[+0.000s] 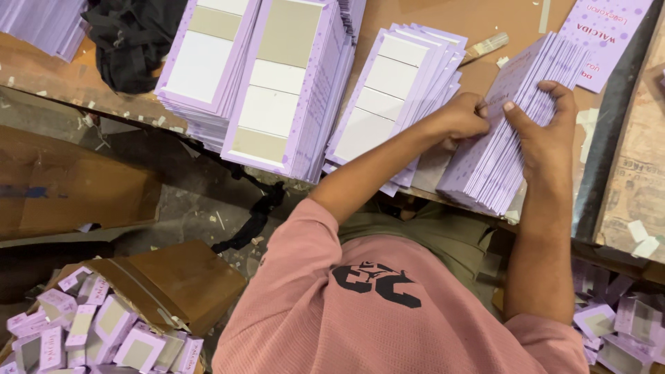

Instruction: The person repeatedly picks up individual purple pamphlets from a large pile, opens them to check the interior, and places them onto a growing stack. The person continues this repetitive process throughout the clip, organizing the pamphlets into neat piles on the table.

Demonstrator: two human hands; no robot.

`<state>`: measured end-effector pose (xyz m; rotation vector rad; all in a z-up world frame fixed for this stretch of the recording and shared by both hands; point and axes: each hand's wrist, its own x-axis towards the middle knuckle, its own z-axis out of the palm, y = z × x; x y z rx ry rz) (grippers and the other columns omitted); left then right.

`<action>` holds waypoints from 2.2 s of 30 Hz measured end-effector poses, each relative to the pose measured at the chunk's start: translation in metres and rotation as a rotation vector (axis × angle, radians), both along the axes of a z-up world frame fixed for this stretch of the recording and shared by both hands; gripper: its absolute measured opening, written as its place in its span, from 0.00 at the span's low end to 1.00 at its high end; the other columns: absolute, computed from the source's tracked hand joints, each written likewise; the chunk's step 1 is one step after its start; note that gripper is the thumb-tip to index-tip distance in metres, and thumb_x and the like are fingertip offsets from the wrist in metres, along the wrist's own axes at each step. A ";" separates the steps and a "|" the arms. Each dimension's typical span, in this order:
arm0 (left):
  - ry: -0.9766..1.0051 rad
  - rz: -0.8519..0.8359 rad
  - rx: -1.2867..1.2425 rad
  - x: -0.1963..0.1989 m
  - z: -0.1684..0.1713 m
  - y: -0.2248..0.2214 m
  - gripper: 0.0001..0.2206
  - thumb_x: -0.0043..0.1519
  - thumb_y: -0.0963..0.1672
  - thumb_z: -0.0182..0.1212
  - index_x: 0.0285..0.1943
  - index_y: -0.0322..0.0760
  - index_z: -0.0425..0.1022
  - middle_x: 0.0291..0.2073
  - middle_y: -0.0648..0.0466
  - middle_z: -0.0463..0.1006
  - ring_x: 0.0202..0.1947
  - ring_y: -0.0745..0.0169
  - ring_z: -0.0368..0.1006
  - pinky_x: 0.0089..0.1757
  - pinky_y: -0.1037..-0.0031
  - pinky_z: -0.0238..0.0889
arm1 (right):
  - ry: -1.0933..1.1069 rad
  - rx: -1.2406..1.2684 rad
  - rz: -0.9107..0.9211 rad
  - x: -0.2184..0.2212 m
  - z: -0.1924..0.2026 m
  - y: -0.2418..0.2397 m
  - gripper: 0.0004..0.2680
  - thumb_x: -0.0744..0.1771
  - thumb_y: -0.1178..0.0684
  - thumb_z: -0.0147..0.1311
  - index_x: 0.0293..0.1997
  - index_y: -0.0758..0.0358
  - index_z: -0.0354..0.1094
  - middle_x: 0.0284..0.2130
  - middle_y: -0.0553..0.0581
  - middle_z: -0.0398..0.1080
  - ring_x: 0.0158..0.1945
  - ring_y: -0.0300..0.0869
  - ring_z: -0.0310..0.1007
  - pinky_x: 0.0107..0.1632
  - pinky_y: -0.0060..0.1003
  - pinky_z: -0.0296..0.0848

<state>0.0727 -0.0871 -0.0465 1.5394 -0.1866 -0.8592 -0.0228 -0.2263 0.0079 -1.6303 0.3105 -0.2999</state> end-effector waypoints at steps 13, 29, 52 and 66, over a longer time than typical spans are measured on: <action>-0.200 0.096 -0.314 -0.003 -0.007 -0.007 0.11 0.56 0.41 0.66 0.43 0.33 0.70 0.30 0.54 0.74 0.27 0.67 0.73 0.24 0.72 0.74 | -0.049 -0.001 0.024 0.001 -0.004 -0.002 0.19 0.69 0.66 0.67 0.64 0.61 0.59 0.54 0.60 0.69 0.54 0.41 0.74 0.51 0.31 0.80; -0.462 0.131 -0.013 -0.019 0.042 -0.005 0.23 0.47 0.45 0.70 0.45 0.32 0.62 0.29 0.45 0.79 0.28 0.58 0.78 0.30 0.69 0.70 | -0.011 0.109 0.017 0.005 -0.007 -0.009 0.19 0.67 0.67 0.65 0.61 0.60 0.58 0.53 0.60 0.70 0.51 0.42 0.77 0.47 0.32 0.82; -0.115 0.092 -0.216 0.007 -0.011 -0.012 0.23 0.55 0.45 0.68 0.54 0.34 0.61 0.38 0.49 0.73 0.36 0.61 0.72 0.31 0.64 0.75 | -0.029 0.053 -0.007 0.010 -0.007 0.001 0.19 0.66 0.65 0.68 0.60 0.62 0.61 0.56 0.60 0.62 0.55 0.43 0.72 0.51 0.32 0.81; -0.052 0.134 -0.305 0.011 -0.017 -0.011 0.20 0.53 0.38 0.67 0.49 0.31 0.60 0.28 0.53 0.72 0.23 0.69 0.68 0.21 0.75 0.64 | -0.008 -0.175 -0.077 0.012 -0.009 0.009 0.19 0.66 0.62 0.71 0.60 0.62 0.64 0.60 0.56 0.54 0.63 0.45 0.65 0.57 0.33 0.80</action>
